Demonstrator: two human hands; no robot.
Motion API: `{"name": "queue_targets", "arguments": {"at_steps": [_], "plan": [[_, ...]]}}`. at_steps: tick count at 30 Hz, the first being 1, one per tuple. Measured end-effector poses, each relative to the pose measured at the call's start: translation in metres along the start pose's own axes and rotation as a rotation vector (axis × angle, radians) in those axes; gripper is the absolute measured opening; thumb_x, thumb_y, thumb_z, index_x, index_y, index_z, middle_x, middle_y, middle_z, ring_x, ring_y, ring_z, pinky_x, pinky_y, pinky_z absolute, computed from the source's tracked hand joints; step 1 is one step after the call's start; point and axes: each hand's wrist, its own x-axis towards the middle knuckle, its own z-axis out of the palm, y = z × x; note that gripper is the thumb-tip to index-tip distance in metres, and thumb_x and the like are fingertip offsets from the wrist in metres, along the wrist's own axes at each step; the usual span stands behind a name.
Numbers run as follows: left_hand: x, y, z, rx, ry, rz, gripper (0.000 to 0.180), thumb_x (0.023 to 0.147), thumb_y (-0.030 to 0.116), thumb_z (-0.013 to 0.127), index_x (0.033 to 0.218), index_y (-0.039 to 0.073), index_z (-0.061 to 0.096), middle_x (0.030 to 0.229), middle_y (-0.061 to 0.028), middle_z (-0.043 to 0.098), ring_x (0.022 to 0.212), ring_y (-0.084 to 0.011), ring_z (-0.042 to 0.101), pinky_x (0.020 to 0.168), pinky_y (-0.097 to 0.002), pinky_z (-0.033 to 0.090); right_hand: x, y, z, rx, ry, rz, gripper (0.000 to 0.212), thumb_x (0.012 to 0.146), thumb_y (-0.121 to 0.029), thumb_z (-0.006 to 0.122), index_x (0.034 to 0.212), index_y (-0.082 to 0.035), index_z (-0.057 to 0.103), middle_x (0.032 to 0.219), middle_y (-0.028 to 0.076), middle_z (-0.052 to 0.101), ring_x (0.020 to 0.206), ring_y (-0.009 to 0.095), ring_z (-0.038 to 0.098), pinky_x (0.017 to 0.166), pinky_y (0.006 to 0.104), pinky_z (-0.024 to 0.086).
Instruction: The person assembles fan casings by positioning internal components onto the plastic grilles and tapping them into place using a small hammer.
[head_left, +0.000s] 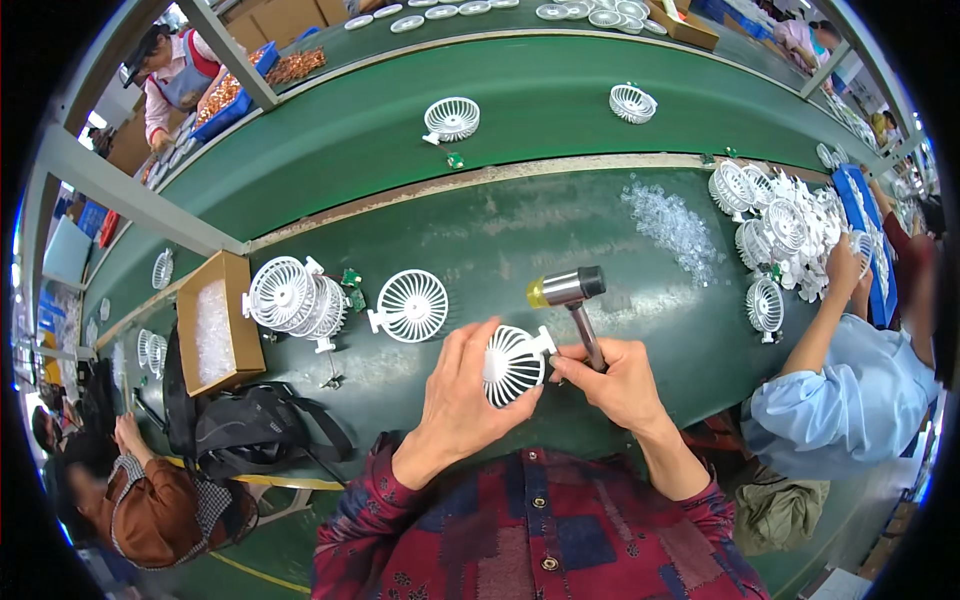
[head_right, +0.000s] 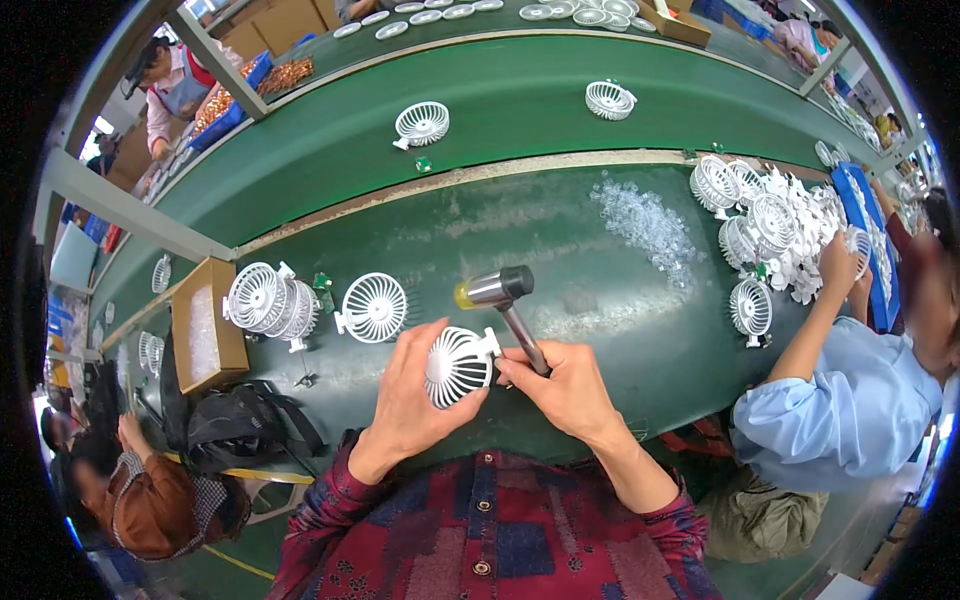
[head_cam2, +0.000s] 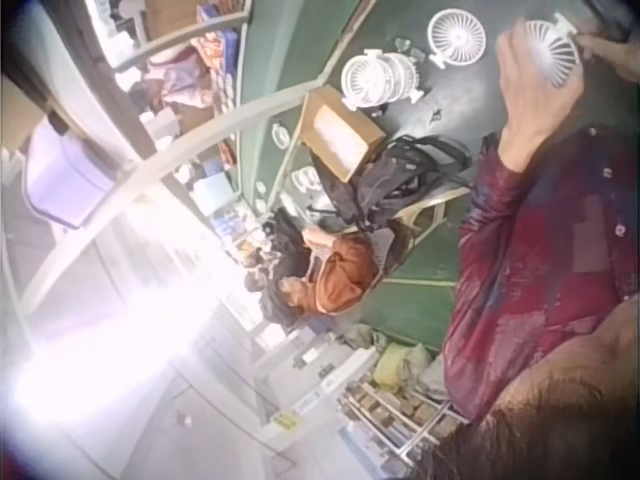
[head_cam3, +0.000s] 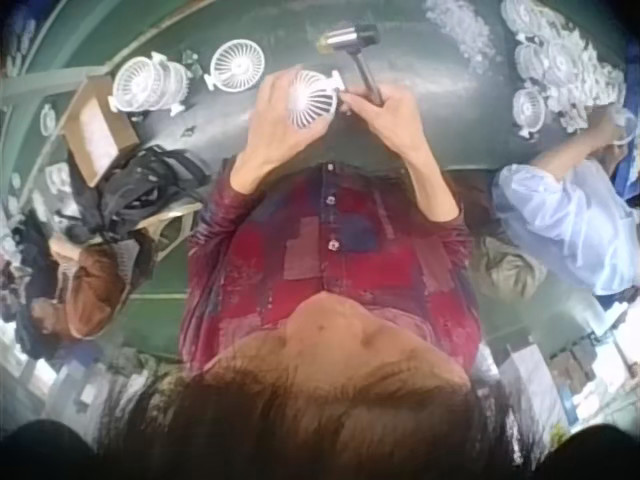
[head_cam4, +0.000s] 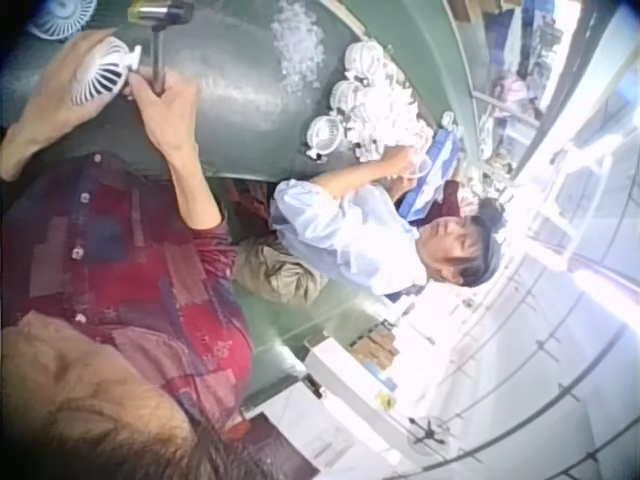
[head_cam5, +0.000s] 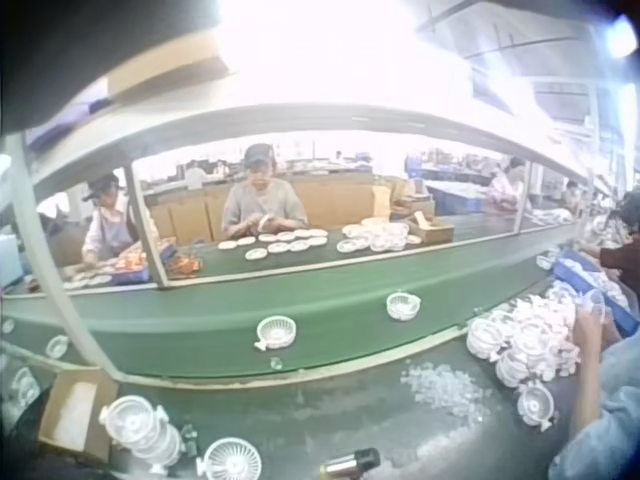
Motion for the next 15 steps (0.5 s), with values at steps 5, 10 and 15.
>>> {"name": "queue_targets", "arguments": {"at_steps": [5, 10, 15], "plan": [[0.002, -0.004, 0.002, 0.024, 0.027, -0.052, 0.075, 0.069, 0.024, 0.080, 0.129, -0.003, 0.045, 0.118, -0.0208, 0.051, 0.106, -0.0370, 0.057, 0.084, -0.0432, 0.051, 0.005, 0.006, 0.000, -0.130, -0.029, -0.069, 0.016, 0.087, -0.007, 0.069, 0.097, 0.005, 0.071, 0.078, 0.007, 0.071, 0.073, 0.009, 0.063, 0.065, 0.0256, 0.049], [0.007, 0.001, 0.003, -0.021, 0.016, -0.160, 0.074, 0.070, 0.022, 0.082, 0.129, -0.002, 0.044, 0.118, -0.0218, 0.052, 0.107, -0.0379, 0.056, 0.090, -0.0432, 0.048, 0.014, 0.008, -0.002, -0.207, -0.033, -0.097, 0.013, 0.086, -0.006, 0.071, 0.094, 0.005, 0.071, 0.077, 0.005, 0.071, 0.071, 0.007, 0.061, 0.063, 0.0236, 0.047], [0.017, -0.009, -0.006, -0.357, -0.231, -0.403, 0.077, 0.073, 0.029, 0.084, 0.132, -0.001, 0.043, 0.117, -0.0140, 0.053, 0.110, -0.0267, 0.055, 0.093, -0.0384, 0.046, 0.021, -0.004, -0.004, -0.081, 0.041, 0.019, 0.016, 0.087, -0.011, 0.070, 0.094, 0.004, 0.071, 0.073, 0.003, 0.069, 0.066, 0.005, 0.056, 0.060, 0.0236, 0.045]]}}
